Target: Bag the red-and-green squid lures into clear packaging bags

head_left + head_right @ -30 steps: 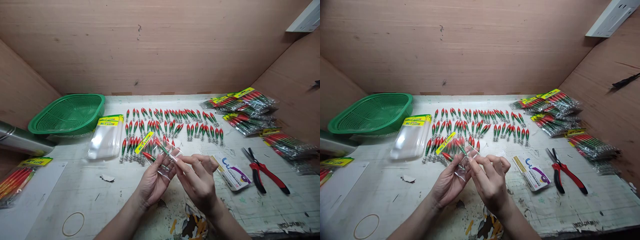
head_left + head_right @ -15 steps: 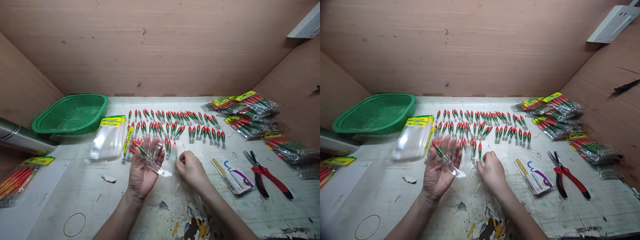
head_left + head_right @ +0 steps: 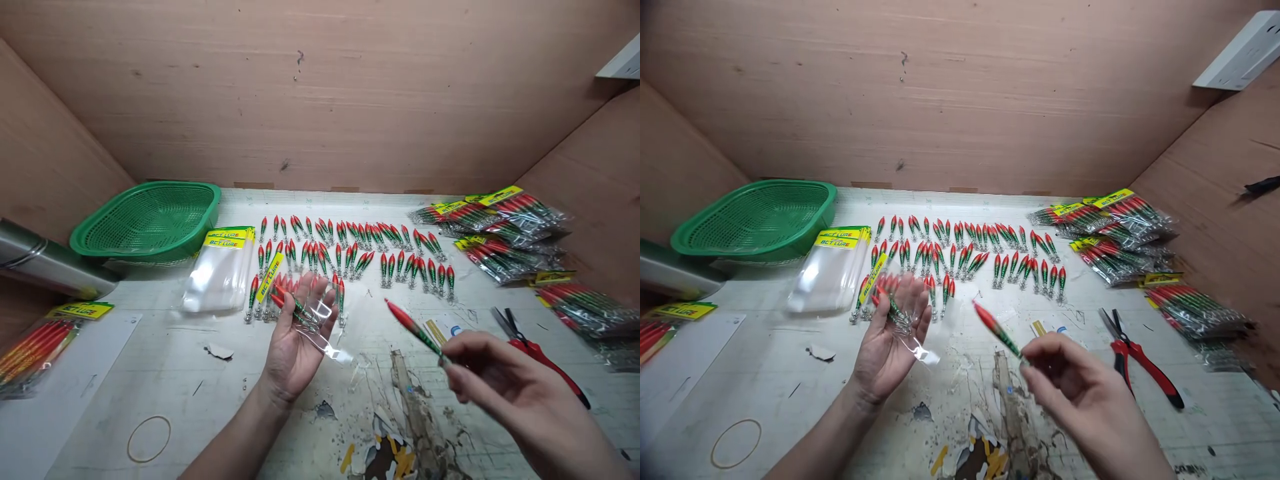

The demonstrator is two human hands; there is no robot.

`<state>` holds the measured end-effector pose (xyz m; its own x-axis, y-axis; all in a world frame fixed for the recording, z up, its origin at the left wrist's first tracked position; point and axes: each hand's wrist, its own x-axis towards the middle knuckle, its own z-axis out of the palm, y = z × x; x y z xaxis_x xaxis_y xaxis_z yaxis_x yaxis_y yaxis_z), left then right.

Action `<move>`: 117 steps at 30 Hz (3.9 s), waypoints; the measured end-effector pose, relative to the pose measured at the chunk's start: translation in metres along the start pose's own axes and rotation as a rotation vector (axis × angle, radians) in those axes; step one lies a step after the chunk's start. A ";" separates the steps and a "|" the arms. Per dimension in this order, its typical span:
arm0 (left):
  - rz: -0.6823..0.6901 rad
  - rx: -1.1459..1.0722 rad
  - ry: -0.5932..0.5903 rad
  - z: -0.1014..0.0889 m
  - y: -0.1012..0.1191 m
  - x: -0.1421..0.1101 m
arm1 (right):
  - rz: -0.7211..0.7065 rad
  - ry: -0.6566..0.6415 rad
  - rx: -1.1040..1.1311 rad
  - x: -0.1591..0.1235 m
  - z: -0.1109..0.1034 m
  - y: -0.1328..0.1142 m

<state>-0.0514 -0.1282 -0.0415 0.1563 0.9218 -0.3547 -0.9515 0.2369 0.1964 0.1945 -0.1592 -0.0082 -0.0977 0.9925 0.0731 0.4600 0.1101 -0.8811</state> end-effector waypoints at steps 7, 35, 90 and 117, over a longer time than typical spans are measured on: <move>-0.017 0.077 -0.016 -0.002 -0.010 -0.002 | -0.464 0.113 -0.446 0.000 0.059 -0.042; 0.209 0.069 0.093 0.011 0.023 -0.002 | 0.041 -0.039 -0.351 0.056 0.097 -0.003; -0.013 0.112 0.102 0.002 -0.005 0.000 | -0.538 0.173 -0.412 0.035 0.082 -0.035; 0.067 0.070 0.115 0.001 0.005 0.004 | -0.335 0.143 -0.367 0.006 0.009 -0.023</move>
<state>-0.0557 -0.1225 -0.0413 0.0578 0.8959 -0.4404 -0.9372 0.2006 0.2852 0.1755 -0.1567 0.0089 -0.1831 0.8941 0.4087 0.7063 0.4088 -0.5779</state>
